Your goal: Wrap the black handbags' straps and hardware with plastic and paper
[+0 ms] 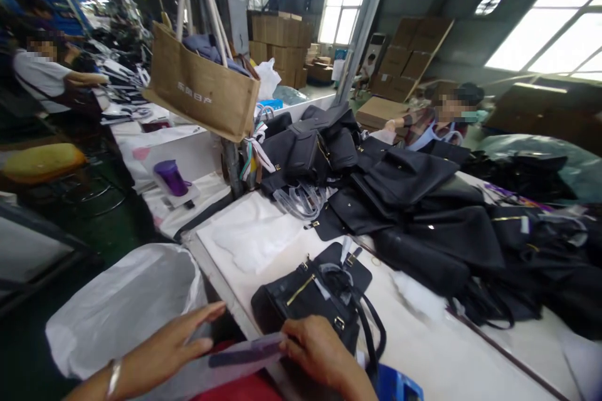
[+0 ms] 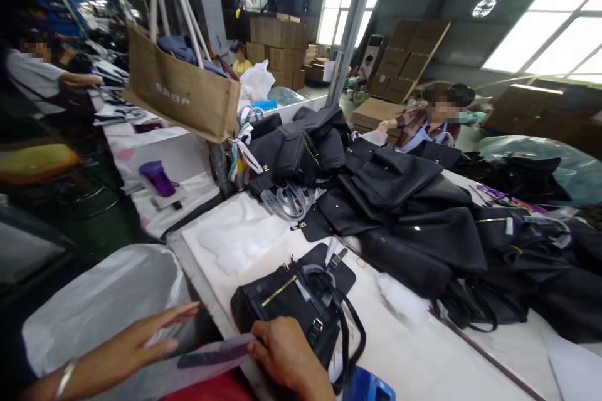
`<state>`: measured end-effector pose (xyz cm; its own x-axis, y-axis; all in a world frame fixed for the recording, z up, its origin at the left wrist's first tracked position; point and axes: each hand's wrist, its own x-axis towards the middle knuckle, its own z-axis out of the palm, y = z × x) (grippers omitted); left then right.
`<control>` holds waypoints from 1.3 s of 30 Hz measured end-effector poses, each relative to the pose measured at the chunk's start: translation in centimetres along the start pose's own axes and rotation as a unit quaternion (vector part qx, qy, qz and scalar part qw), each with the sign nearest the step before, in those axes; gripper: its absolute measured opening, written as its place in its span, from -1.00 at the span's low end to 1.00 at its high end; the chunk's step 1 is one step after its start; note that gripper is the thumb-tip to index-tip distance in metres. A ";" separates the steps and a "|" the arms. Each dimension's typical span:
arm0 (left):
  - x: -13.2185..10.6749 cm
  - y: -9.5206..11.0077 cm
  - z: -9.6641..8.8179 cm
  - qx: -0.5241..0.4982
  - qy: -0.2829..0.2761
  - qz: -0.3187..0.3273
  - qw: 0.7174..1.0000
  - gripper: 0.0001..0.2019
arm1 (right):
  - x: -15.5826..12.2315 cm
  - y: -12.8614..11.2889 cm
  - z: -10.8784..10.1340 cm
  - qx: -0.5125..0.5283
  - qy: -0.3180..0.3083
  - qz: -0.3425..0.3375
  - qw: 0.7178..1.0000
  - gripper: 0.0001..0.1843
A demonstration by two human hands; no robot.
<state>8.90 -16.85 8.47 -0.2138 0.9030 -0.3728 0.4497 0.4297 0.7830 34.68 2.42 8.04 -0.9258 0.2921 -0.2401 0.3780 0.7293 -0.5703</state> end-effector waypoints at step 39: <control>9.0 1.7 1.8 -0.009 -0.182 0.081 0.980 -0.56 | 0.5 -0.7 -2.8 0.067 0.019 0.139 0.988 -0.74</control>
<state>9.33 -7.96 5.52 0.1831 0.9011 -0.3931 0.4354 0.2842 0.8542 33.93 3.79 10.55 -0.7848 0.4948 -0.3733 0.6129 0.5304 -0.5857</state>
